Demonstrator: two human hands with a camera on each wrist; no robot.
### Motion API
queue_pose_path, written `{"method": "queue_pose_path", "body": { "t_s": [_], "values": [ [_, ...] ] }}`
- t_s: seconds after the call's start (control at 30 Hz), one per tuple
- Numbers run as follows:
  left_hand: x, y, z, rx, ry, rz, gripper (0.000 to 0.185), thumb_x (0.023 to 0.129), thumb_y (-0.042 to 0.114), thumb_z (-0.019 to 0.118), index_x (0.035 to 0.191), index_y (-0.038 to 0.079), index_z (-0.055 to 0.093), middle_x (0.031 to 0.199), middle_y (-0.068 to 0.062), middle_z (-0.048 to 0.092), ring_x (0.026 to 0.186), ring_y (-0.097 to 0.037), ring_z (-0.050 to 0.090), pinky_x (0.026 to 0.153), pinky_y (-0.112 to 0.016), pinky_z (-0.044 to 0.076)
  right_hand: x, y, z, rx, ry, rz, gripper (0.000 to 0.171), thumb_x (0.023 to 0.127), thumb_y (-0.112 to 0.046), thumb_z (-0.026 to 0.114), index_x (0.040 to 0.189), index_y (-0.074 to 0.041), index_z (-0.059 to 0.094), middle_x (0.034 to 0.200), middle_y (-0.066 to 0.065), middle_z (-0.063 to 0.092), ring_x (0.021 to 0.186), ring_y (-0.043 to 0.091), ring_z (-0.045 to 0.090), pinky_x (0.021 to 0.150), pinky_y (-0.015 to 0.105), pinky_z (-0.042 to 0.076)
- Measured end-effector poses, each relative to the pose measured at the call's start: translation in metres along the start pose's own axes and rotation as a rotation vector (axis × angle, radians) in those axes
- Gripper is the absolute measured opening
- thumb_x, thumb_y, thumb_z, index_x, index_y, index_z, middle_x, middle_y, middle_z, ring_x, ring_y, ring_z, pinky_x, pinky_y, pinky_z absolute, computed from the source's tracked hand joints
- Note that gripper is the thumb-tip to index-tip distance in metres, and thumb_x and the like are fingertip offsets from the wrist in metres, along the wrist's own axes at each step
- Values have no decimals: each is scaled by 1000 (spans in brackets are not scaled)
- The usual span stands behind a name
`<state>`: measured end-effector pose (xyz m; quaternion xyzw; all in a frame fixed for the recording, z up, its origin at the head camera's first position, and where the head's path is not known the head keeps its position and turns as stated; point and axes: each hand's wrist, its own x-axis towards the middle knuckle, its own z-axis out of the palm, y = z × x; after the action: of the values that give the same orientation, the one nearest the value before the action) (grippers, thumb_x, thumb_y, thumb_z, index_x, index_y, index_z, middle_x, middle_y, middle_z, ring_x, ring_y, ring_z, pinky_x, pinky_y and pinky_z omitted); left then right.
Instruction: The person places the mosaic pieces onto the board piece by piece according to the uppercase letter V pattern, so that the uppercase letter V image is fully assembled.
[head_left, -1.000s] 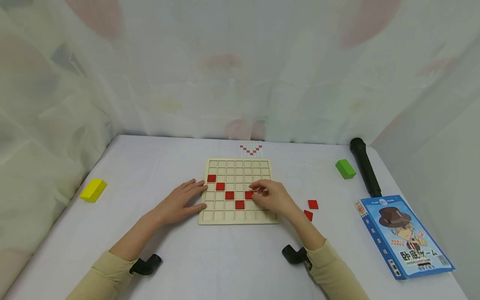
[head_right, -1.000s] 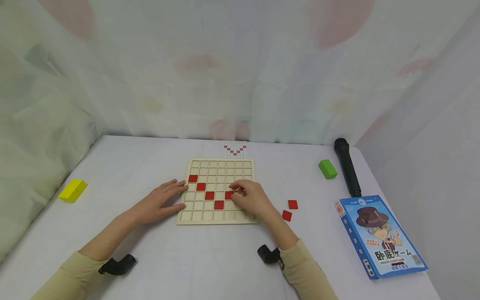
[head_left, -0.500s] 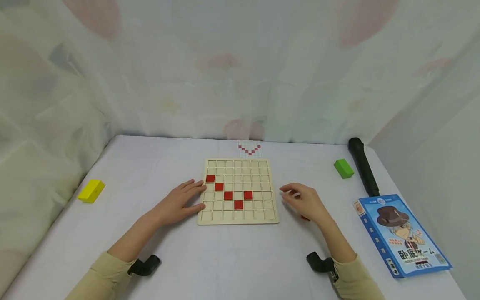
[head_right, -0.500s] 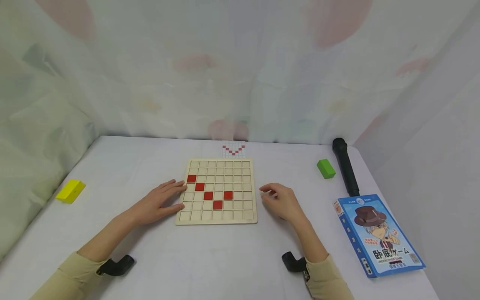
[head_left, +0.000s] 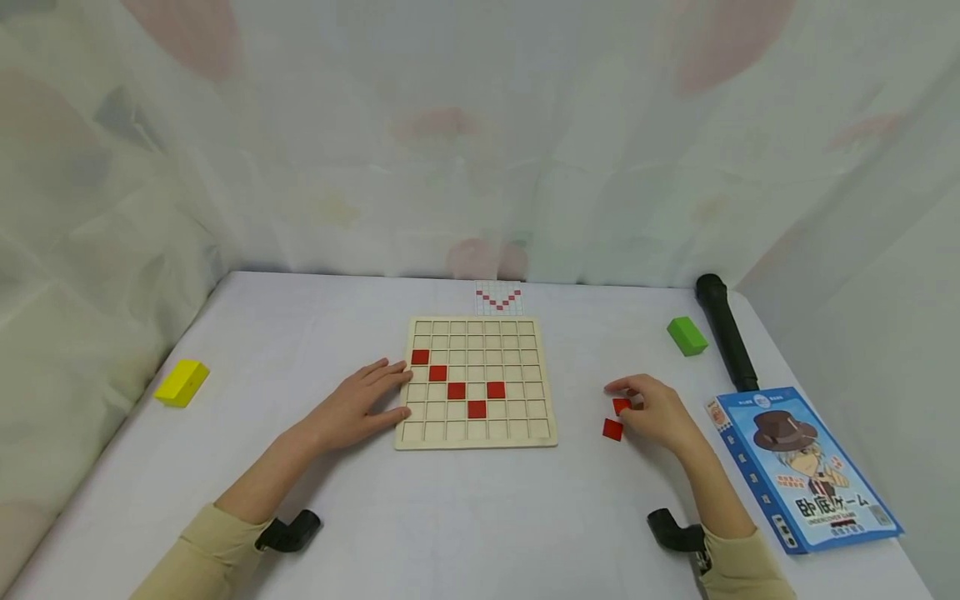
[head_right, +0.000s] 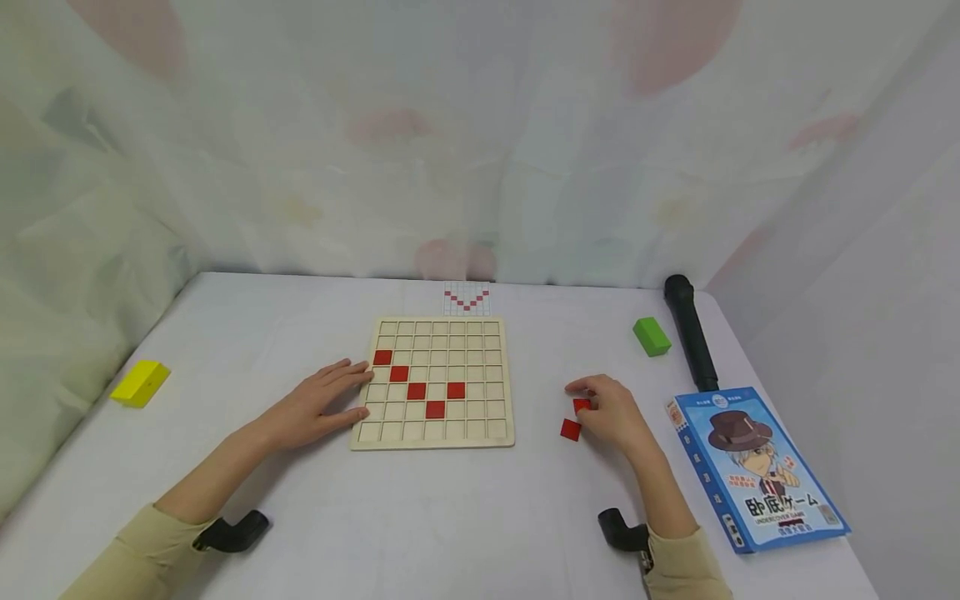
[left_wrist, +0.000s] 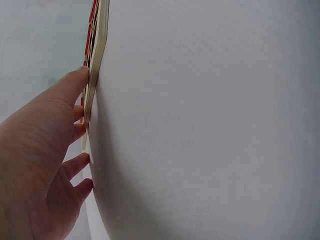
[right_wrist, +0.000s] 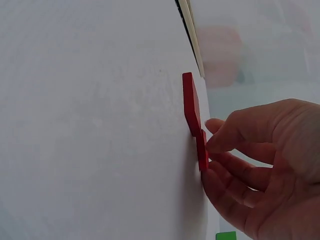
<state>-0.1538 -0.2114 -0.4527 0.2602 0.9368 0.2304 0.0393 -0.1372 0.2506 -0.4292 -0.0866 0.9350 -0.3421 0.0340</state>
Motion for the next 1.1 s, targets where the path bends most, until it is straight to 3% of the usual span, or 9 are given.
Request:
{"method": "queue_pose_path", "body": {
  "t_s": [0.27,0.43,0.53,0.8,1.1],
  "values": [
    [0,0,-1,-5,-2,-5,65,93,46,64,145,12,47,153,-11,38,143,-38,24,114,-58,21,8,-3,2,32,-9,-24,27,88,0,65,115,0,67,115,17,63,102,33,58,89,49,53],
    [1,1,-1,-10,-7,-4,65,93,47,64,145,12,47,153,-10,38,144,-37,23,114,-57,21,10,-6,2,-35,-36,-7,29,84,-12,76,112,-3,69,107,12,64,96,29,57,79,39,55],
    [1,1,-1,-2,-4,-3,65,93,47,63,145,12,47,153,-10,38,143,-37,24,114,-57,22,11,-6,4,-42,-60,-3,29,83,-11,77,110,-4,69,104,11,63,93,28,56,75,35,55],
    [0,2,-1,0,-2,-5,65,93,45,64,145,11,47,153,-11,38,143,-38,24,114,-57,22,21,-12,14,35,-35,-21,30,86,-6,72,116,-5,67,114,14,64,98,28,63,85,44,56],
    [0,0,-1,-8,-3,2,64,93,46,64,145,12,48,153,-11,38,143,-38,25,113,-58,22,29,-19,21,-24,0,-50,33,83,-6,75,114,-2,67,96,7,65,87,23,59,79,40,55]
  ]
}}
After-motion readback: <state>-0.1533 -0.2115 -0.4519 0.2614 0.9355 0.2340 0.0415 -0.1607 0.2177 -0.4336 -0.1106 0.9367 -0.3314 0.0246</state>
